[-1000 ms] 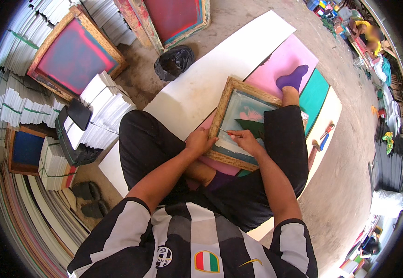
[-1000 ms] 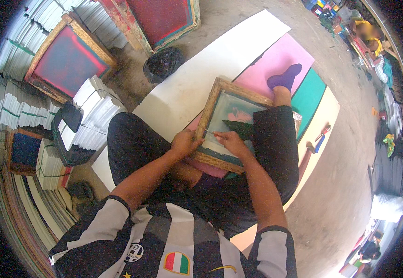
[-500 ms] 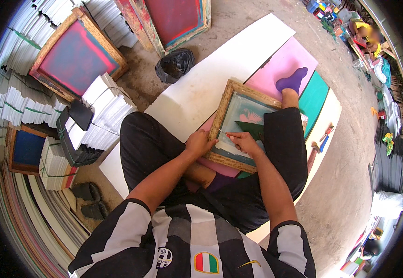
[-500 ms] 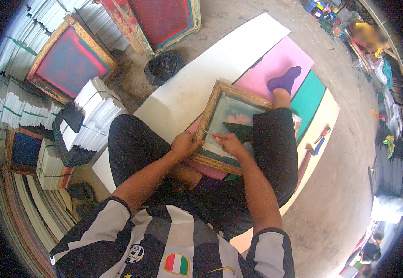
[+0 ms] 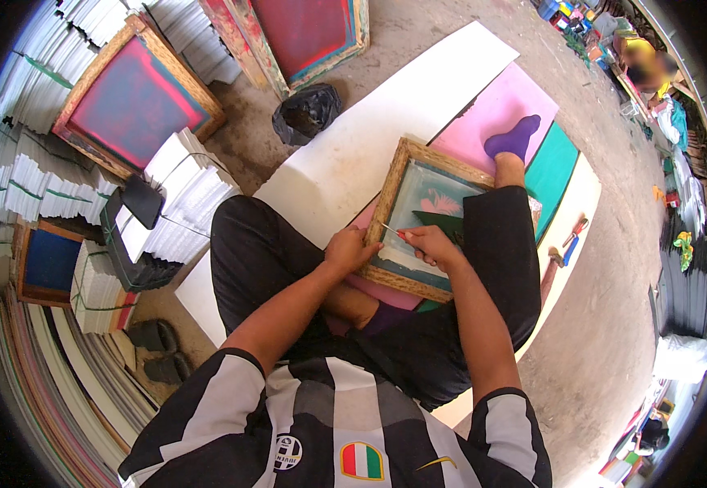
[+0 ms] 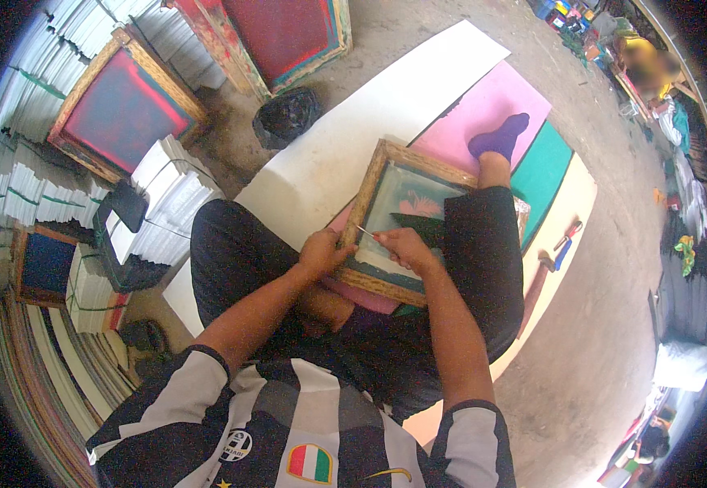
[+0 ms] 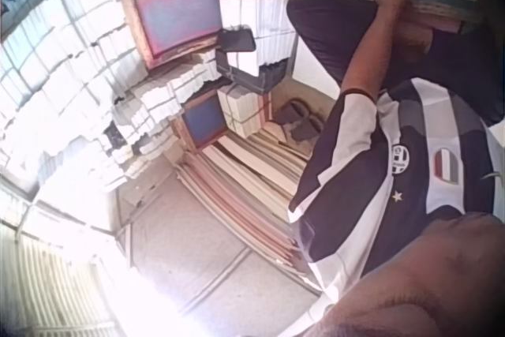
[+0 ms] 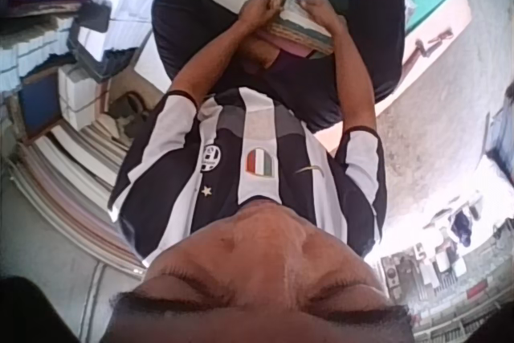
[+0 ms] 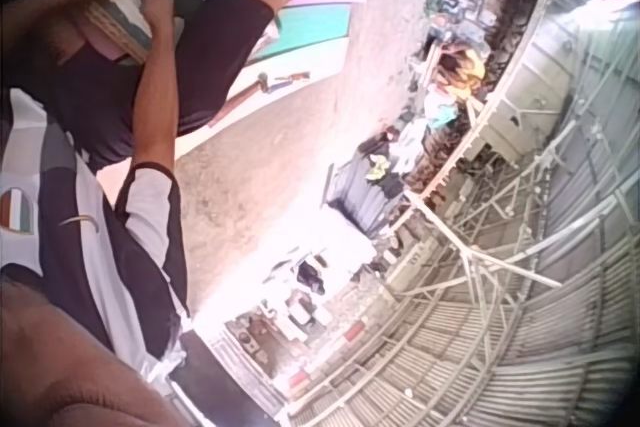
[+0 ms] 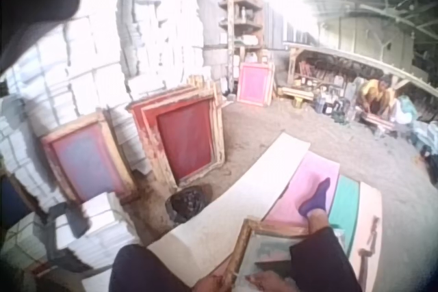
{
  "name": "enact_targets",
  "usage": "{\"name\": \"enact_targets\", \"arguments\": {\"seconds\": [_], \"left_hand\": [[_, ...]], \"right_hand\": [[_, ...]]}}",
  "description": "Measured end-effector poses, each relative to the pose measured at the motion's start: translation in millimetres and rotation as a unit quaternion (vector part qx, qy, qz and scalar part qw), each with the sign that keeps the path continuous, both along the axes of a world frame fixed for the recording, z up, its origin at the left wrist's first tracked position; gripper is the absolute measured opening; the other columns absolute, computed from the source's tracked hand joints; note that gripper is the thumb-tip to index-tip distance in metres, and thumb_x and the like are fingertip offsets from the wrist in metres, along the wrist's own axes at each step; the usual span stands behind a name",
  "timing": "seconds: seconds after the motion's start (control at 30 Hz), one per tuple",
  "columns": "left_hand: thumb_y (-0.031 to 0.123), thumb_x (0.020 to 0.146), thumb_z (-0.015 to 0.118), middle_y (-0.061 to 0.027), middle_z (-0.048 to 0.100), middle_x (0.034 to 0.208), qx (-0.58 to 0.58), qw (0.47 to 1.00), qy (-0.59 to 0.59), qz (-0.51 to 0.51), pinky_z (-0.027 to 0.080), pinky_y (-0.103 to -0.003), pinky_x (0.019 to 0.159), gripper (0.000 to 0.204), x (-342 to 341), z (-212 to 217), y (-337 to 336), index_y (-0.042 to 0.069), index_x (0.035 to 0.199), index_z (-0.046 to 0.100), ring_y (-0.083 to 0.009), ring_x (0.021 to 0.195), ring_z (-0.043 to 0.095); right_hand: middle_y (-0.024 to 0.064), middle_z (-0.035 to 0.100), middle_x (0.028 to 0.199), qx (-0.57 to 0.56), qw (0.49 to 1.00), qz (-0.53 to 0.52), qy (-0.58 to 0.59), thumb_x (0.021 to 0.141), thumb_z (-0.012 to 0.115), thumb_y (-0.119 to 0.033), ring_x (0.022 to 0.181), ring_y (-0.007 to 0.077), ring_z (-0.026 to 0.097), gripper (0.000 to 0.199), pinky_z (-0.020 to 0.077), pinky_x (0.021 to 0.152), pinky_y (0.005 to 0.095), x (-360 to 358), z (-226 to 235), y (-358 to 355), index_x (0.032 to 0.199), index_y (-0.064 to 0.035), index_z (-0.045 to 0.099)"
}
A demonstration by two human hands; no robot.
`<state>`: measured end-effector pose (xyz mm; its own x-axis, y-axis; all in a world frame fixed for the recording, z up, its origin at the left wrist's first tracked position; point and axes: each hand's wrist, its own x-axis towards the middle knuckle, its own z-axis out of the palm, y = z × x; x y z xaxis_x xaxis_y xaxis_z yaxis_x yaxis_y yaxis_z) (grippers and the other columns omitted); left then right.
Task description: The person sits cross-legged and uses a small tool to scrape or spread ink on a screen-printing frame held between their legs. The person repeatedly works on the same area of the frame throughout the clip.
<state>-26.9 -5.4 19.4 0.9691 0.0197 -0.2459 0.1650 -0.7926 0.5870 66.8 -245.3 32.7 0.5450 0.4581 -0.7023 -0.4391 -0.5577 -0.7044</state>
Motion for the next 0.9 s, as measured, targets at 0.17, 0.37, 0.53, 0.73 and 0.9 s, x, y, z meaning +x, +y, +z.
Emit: {"name": "enact_targets", "arguments": {"seconds": [0.17,0.37,0.53,0.73,0.9], "left_hand": [[0.054,0.087,0.072,-0.0241,0.070,0.091,0.004,1.000,-0.007,0.010,0.054,-0.052,0.081,0.058,0,-6,0,-0.003,0.094,0.075,-0.0420,0.088,0.070],[0.055,0.086,0.073,-0.0243,0.071,0.090,-0.006,1.000,0.000,0.007,0.054,-0.051,0.080,0.059,1,1,1,-0.003,0.095,0.076,-0.0418,0.088,0.070],[0.055,0.086,0.073,-0.0247,0.070,0.088,-0.008,1.000,-0.010,0.006,0.054,-0.051,0.080,0.059,-1,-3,2,-0.003,0.096,0.076,-0.0422,0.086,0.070],[0.055,0.086,0.073,-0.0250,0.070,0.090,-0.008,1.000,-0.010,-0.002,0.054,-0.052,0.081,0.059,0,-2,1,-0.002,0.097,0.075,-0.0422,0.087,0.070],[0.055,0.085,0.073,-0.0221,0.068,0.092,0.004,1.000,0.002,0.004,0.055,-0.050,0.080,0.058,-1,-5,1,-0.001,0.096,0.074,-0.0400,0.090,0.069]], "right_hand": [[0.0127,0.074,0.104,-0.117,0.927,0.084,-0.345,0.098,0.063,-0.034,0.091,0.0340,0.069,0.033,0.0538,0.081,0.0472,-32,17,-1,0.129,-0.0245,0.071],[0.0150,0.075,0.105,-0.174,0.902,0.095,-0.383,0.098,0.061,-0.034,0.094,0.0389,0.072,0.031,0.0560,0.083,0.0519,-45,31,5,0.125,-0.0268,0.073],[0.0144,0.075,0.093,-0.186,0.880,0.100,-0.425,0.097,0.063,-0.031,0.086,0.0380,0.071,0.029,0.0555,0.075,0.0501,-48,30,7,0.123,-0.0252,0.074],[0.0161,0.075,0.097,-0.198,0.877,0.120,-0.421,0.099,0.059,-0.036,0.088,0.0400,0.072,0.031,0.0564,0.077,0.0536,-51,37,10,0.126,-0.0298,0.071],[0.0168,0.074,0.097,-0.234,0.873,0.147,-0.403,0.100,0.057,-0.036,0.087,0.0402,0.072,0.031,0.0562,0.076,0.0546,-53,35,13,0.127,-0.0308,0.071]]}}
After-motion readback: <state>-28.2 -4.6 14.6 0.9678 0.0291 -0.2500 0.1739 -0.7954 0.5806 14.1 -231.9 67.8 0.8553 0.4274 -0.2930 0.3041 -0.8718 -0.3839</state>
